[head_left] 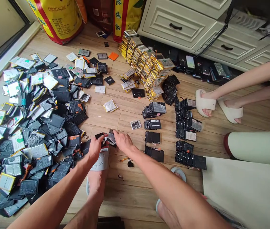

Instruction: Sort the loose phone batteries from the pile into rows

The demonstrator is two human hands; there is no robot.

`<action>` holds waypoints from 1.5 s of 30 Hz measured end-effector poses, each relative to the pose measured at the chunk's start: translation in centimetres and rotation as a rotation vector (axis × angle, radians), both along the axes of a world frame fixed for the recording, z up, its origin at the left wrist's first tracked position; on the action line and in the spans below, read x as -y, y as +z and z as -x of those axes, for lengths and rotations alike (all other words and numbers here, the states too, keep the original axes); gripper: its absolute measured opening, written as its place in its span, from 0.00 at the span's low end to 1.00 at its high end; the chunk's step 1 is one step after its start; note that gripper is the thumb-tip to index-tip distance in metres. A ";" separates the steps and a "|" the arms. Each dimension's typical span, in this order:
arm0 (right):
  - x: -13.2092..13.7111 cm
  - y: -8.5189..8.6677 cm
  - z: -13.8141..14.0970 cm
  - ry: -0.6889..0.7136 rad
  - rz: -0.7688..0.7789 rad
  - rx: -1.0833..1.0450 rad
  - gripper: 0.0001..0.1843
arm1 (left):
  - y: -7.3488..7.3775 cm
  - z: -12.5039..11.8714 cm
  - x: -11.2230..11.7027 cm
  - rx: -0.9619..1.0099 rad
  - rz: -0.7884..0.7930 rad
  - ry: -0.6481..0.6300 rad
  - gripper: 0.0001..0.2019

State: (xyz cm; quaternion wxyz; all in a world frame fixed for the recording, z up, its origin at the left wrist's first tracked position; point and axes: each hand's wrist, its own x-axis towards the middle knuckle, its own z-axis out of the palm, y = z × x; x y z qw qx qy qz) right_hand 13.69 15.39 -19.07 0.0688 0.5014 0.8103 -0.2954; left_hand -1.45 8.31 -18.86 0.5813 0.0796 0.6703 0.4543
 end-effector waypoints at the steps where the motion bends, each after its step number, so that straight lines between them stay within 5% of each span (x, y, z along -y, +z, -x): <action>1: 0.0 0.0 -0.2 -0.100 0.021 -0.025 0.17 | 0.1 0.0 0.2 0.013 -0.024 0.008 0.20; 5: 2.1 -0.3 -1.4 -0.715 0.288 -0.447 0.16 | 0.8 0.3 1.5 0.195 -0.088 0.043 0.25; 7: 4.1 -0.4 -1.8 -0.848 0.395 -0.684 0.19 | 1.3 0.4 2.0 0.344 -0.051 0.039 0.23; 13: 8.4 1.2 -1.6 -0.679 0.175 -0.777 0.19 | 2.4 0.0 2.5 0.591 0.031 0.049 0.30; 17: 9.1 2.5 -1.3 -0.578 0.102 -0.734 0.30 | 2.7 -0.8 2.6 0.509 0.014 0.072 0.25; 20: 9.2 4.6 -1.7 -0.594 0.146 -0.818 0.29 | 4.4 -1.1 2.8 0.436 -0.047 0.035 0.31; 24: 8.8 10.4 -3.2 -0.790 0.316 -0.917 0.28 | 10.4 -1.4 2.5 0.343 -0.082 -0.145 0.35; 29: 9.0 22.2 -6.2 -0.708 0.485 -0.850 0.14 | 23.0 -1.8 1.9 0.196 -0.256 -0.485 0.36; 34: 12.0 34.8 -9.7 -0.672 0.202 -0.954 0.10 | 36.4 -3.6 3.3 0.047 -0.408 -0.633 0.38; 37: 14.4 39.1 -11.3 -0.742 0.075 -1.050 0.11 | 41.9 -6.4 5.3 -0.042 -0.432 -0.577 0.40; 40: 16.4 39.8 -11.7 -0.814 0.012 -1.106 0.13 | 43.6 -10.0 7.3 -0.058 -0.460 -0.526 0.41; 45: 18.1 36.7 -11.3 -0.781 -0.331 -0.731 0.19 | 39.3 -14.4 8.4 -0.046 -0.435 -0.400 0.46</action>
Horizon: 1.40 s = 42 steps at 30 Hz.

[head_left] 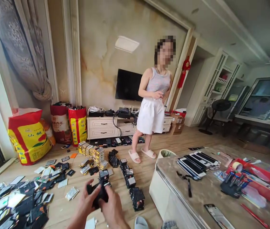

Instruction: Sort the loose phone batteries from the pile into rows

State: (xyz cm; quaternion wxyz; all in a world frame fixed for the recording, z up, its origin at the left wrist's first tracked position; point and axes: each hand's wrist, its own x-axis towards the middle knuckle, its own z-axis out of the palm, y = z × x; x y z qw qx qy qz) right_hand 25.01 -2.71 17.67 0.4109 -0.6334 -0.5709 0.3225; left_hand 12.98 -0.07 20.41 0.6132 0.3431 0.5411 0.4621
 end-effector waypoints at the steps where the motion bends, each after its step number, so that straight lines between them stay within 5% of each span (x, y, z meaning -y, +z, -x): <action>1: 0.0 -0.7 -0.1 -0.003 -0.032 0.114 0.22 | -1.1 -0.5 -0.1 0.023 0.018 0.016 0.46; 6: -1.1 -3.1 -1.0 0.096 -0.045 0.315 0.35 | -4.1 -1.8 -0.6 0.035 0.031 -0.015 0.45; 11: -1.5 -3.1 -0.2 0.073 -0.034 0.324 0.39 | -3.0 -2.0 -0.3 -0.019 0.002 -0.051 0.39; 21: -1.3 1.5 -0.5 0.253 -0.122 0.145 0.26 | -1.2 0.3 -1.6 0.262 0.091 0.060 0.38; 26: -2.7 1.5 -0.8 0.144 -0.129 0.038 0.20 | 0.1 1.2 -2.3 0.437 0.059 0.134 0.28; 32: -3.3 1.6 -1.4 0.012 -0.010 -0.143 0.15 | 0.0 1.8 -2.3 0.465 0.045 0.115 0.09; 42: -3.3 1.9 -1.3 0.027 0.011 -0.399 0.19 | -0.2 2.0 -2.4 0.439 0.016 0.136 0.11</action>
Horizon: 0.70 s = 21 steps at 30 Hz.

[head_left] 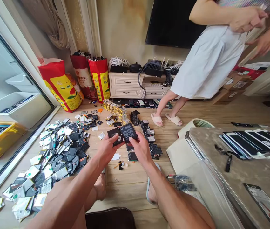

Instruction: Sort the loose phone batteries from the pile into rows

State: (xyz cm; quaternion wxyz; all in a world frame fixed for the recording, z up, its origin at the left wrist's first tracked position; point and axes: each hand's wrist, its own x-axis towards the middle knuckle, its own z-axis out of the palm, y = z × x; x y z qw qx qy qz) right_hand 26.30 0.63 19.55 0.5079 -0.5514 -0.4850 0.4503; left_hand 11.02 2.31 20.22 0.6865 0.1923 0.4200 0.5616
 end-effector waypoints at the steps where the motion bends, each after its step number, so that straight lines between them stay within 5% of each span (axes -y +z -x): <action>1: 0.0 0.0 0.0 0.002 -0.005 -0.014 0.19 | 0.1 0.0 0.0 -0.004 -0.003 -0.001 0.12; 21: -0.6 -0.9 -0.8 0.001 -0.038 -0.083 0.29 | 1.2 0.6 0.0 -0.002 -0.070 0.007 0.11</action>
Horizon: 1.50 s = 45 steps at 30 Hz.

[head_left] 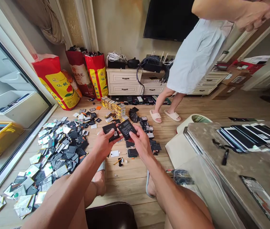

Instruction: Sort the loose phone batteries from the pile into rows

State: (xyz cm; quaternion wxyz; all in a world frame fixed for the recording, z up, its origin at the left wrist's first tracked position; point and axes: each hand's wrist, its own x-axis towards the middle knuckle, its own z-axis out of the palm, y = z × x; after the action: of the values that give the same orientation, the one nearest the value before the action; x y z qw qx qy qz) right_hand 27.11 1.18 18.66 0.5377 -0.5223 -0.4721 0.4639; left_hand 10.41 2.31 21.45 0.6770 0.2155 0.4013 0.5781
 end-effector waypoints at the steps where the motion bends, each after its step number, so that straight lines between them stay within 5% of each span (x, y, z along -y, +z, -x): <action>1: 0.0 0.1 0.0 -0.003 -0.002 0.005 0.28 | 0.0 0.1 0.0 0.001 0.001 0.001 0.11; 8: -0.5 0.2 -0.8 0.137 0.009 0.123 0.33 | 0.6 0.5 0.3 -0.032 0.110 0.006 0.11; 16: -0.2 -1.0 -1.0 0.217 -0.135 0.591 0.45 | -0.8 -0.1 0.7 -0.153 0.183 -0.035 0.15; 25: 0.3 -1.2 -2.2 0.215 -0.182 0.833 0.38 | -2.4 0.1 1.0 -0.148 0.125 -0.148 0.20; 35: -1.8 -1.8 -5.8 0.087 -0.023 0.866 0.36 | -0.5 6.4 -3.6 -0.407 0.183 -0.304 0.07; 39: -3.8 -4.7 -8.7 0.169 0.079 0.805 0.35 | -4.3 9.3 -5.2 -0.295 0.199 -0.295 0.15; 45: -8.6 -10.6 -14.1 0.220 0.260 1.089 0.37 | -16.4 10.1 -4.8 -0.135 0.468 -0.247 0.18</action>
State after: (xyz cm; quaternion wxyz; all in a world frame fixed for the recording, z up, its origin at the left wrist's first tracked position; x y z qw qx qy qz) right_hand 41.22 9.78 8.02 0.0965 -0.6957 -0.6719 0.2353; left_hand 0.35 7.16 5.09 0.7455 0.1387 0.5389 0.3669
